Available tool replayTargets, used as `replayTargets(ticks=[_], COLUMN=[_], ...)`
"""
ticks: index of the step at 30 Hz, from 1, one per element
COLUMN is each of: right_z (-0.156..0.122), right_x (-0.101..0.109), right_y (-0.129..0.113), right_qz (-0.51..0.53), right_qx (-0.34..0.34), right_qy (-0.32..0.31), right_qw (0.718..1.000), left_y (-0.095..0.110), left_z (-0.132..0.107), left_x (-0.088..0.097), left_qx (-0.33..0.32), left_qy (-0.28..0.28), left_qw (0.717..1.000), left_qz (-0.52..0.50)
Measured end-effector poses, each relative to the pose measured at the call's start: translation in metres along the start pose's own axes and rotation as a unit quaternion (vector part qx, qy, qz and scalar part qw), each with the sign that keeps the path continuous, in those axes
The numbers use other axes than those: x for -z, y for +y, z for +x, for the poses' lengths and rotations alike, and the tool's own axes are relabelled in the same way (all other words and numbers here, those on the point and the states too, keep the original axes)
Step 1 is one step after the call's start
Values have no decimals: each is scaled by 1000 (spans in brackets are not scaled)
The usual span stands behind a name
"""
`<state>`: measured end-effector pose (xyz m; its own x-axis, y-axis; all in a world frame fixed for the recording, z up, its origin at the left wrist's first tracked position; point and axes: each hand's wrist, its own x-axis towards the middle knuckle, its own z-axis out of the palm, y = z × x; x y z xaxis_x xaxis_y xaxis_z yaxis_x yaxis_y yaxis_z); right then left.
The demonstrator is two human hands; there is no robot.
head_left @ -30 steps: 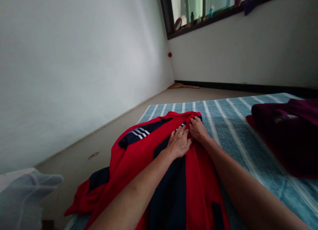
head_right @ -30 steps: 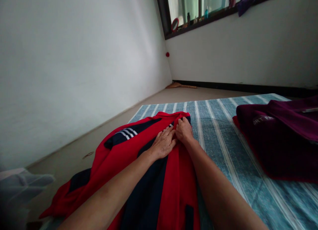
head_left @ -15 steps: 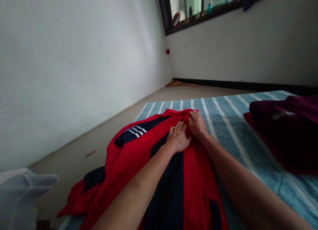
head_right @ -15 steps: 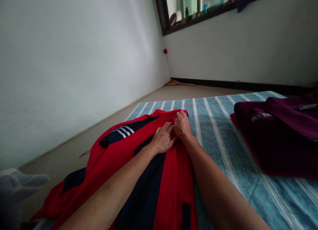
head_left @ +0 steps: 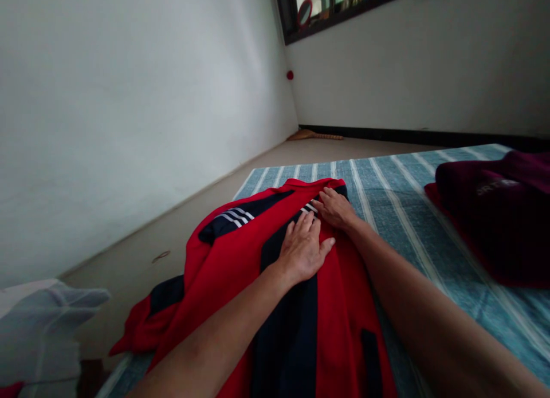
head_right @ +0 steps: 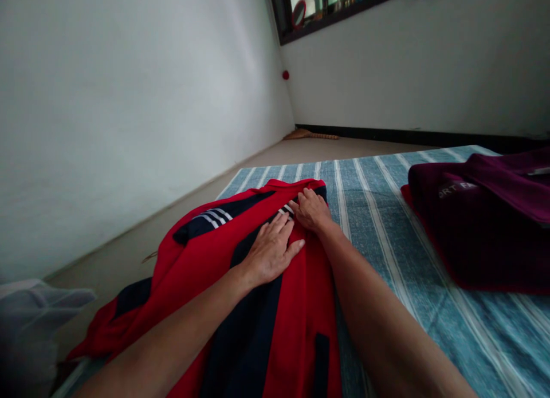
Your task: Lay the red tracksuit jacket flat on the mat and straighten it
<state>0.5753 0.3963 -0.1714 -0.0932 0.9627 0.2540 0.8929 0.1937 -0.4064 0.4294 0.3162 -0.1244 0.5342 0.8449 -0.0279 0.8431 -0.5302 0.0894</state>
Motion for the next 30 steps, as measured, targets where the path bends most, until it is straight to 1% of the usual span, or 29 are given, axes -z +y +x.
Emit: replayTargets(ticks=[3, 6, 9, 14, 17, 19, 21, 23, 27, 29, 30], right_z=[-2, -4, -4, -5, -6, -8, -9, -13, -30, -44, -51], right_x=[0, -1, -1, -3, -2, 1, 7, 13, 22, 21, 19], right_y=[-1, -1, 1, 3, 1, -1, -4, -9, -30, -41, -46], right_qz=[-3, -3, -4, -4, -11, -19, -27, -37, -57, -64, -66], right_qx=[1, 7, 7, 5, 6, 5, 4, 7, 30, 43, 45], right_qy=[-3, -6, -4, -4, -8, -10, -12, -12, -15, -29, -38], right_qw=[1000, 1000, 1000, 1000, 1000, 1000, 1000, 999, 998, 997, 996], left_y=[2, 3, 4, -2, -7, -6, -1, 9, 32, 39, 42], left_z=[-19, -26, -31, -53, -60, -63, -68, -79, -120, -140, -148], left_x=[-7, -14, -12, -6, -9, -10, -6, 3, 24, 27, 26], left_qx=[6, 1, 14, 67, 73, 75, 74, 66, 31, 21, 20], left_qy=[-36, -24, -21, -38, -54, -48, -40, -46, -90, -117, -130], left_qw=[999, 1000, 1000, 997, 996, 996, 996, 996, 993, 989, 986], left_qz=[-3, -4, -9, -12, -18, -17, -20, -30, -69, -90, -100])
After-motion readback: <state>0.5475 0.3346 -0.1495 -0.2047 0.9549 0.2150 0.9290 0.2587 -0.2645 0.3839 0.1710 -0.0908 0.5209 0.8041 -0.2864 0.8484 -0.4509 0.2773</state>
